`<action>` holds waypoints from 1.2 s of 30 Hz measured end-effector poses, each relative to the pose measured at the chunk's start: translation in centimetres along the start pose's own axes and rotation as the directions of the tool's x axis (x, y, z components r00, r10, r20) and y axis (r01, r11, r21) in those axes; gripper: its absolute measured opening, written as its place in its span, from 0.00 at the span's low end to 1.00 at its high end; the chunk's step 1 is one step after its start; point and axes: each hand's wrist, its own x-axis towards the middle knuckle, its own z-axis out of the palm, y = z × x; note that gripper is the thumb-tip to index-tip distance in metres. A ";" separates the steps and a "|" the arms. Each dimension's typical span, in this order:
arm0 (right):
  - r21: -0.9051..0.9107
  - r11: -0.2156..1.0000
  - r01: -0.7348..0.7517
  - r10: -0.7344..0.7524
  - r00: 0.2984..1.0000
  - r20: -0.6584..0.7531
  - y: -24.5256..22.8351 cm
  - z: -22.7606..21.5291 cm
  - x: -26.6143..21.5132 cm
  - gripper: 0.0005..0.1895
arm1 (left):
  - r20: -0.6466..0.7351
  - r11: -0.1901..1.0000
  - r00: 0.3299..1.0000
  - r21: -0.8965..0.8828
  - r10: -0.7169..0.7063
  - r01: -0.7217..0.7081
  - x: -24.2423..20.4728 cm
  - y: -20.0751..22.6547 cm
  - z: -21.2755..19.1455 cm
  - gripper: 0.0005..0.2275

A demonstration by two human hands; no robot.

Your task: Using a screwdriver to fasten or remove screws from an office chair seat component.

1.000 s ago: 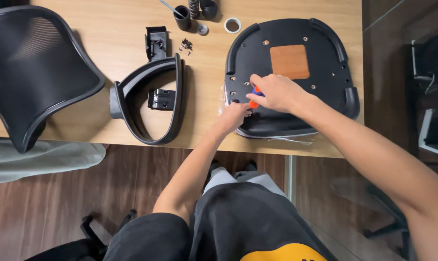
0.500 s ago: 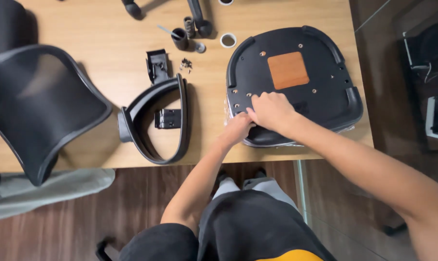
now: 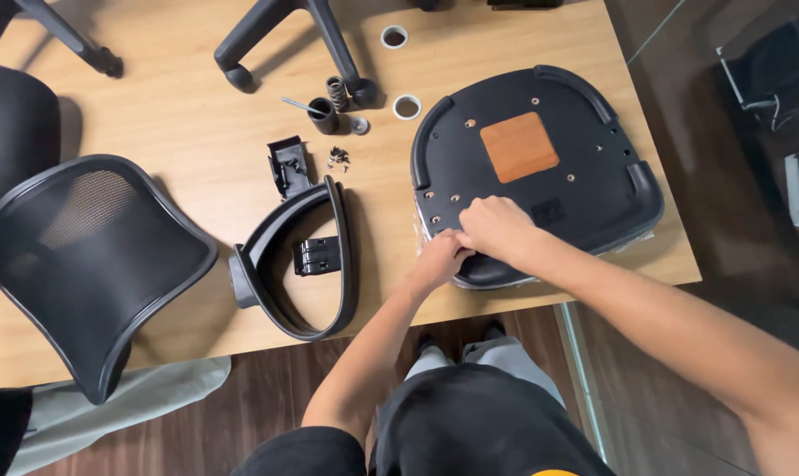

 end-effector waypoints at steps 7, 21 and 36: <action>-0.091 0.968 0.235 -0.227 0.970 0.083 1.1 -0.8 0.3 0.23 | -0.013 1.000 1.000 0.000 0.003 -0.003 -0.1 -2.1 1.2 0.05; 0.009 0.963 -0.269 0.269 0.963 -0.031 -1.1 -2.7 0.1 0.25 | -0.034 0.981 0.995 0.173 0.093 -0.085 0.2 -5.5 3.6 0.07; -0.109 0.991 0.080 -0.089 0.993 -0.080 0.3 0.1 -0.8 0.20 | -0.044 0.915 0.991 0.391 0.125 -0.098 -0.1 -4.6 3.0 0.09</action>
